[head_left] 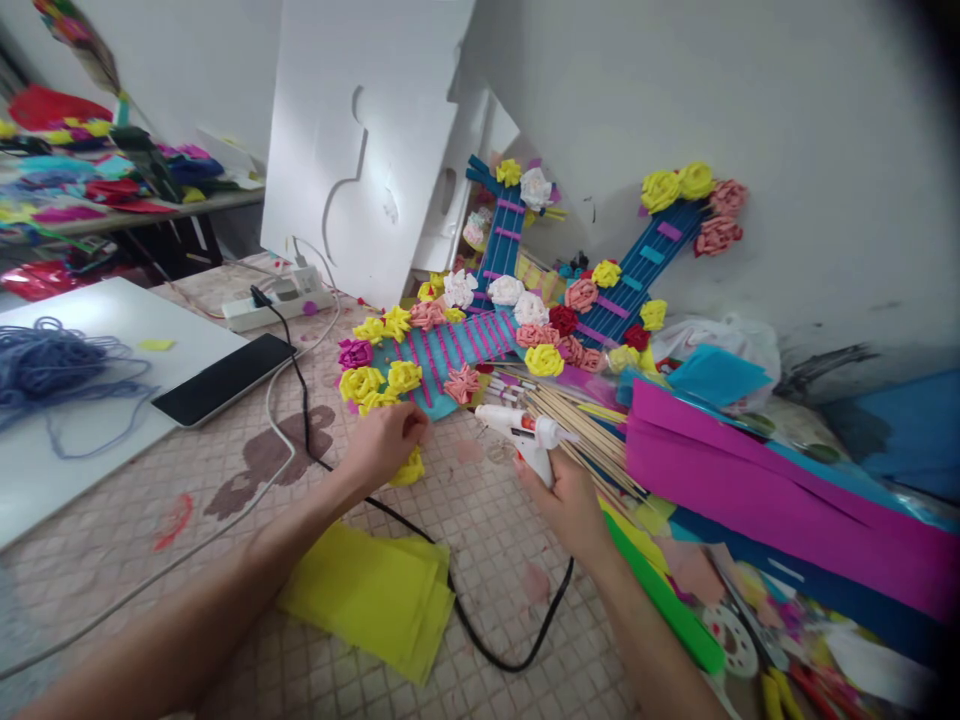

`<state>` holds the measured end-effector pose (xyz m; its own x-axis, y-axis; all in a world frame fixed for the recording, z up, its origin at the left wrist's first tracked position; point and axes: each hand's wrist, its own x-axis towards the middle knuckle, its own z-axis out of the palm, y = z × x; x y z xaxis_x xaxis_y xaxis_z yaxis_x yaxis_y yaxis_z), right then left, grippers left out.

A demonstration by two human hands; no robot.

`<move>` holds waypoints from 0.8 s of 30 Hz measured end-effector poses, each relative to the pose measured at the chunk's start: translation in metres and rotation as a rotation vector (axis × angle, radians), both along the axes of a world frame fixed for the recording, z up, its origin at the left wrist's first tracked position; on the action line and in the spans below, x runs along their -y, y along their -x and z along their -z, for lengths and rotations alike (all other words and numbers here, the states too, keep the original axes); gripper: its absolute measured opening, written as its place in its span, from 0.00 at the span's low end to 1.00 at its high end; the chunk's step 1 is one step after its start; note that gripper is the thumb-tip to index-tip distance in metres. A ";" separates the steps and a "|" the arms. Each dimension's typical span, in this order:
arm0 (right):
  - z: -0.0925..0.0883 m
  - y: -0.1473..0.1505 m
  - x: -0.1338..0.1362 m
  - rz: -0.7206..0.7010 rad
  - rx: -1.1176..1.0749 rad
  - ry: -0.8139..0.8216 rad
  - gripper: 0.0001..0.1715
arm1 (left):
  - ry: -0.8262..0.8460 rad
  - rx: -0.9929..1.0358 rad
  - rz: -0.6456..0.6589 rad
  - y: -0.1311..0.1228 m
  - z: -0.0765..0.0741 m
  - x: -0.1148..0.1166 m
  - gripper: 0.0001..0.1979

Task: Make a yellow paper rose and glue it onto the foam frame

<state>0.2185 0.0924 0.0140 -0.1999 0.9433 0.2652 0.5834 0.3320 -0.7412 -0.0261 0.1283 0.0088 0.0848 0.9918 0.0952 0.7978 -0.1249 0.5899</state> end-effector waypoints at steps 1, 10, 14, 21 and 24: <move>-0.001 0.000 0.000 -0.005 -0.004 -0.004 0.19 | 0.001 -0.011 0.002 -0.001 -0.001 0.000 0.08; -0.001 0.000 -0.001 -0.007 -0.005 -0.021 0.20 | -0.006 -0.113 0.029 -0.003 -0.005 0.001 0.09; 0.002 -0.001 -0.001 -0.006 -0.020 -0.015 0.21 | -0.029 -0.151 0.037 -0.001 -0.004 0.001 0.09; 0.006 -0.002 -0.002 0.033 -0.008 0.040 0.19 | -0.107 -0.199 -0.022 0.004 -0.008 0.003 0.08; 0.006 -0.002 -0.002 0.030 -0.009 0.039 0.19 | -0.142 -0.226 -0.039 0.004 -0.011 0.006 0.07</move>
<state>0.2206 0.0945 0.0079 -0.1692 0.9584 0.2299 0.5856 0.2854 -0.7587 -0.0299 0.1227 0.0197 0.0819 0.9728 0.2168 0.9129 -0.1605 0.3752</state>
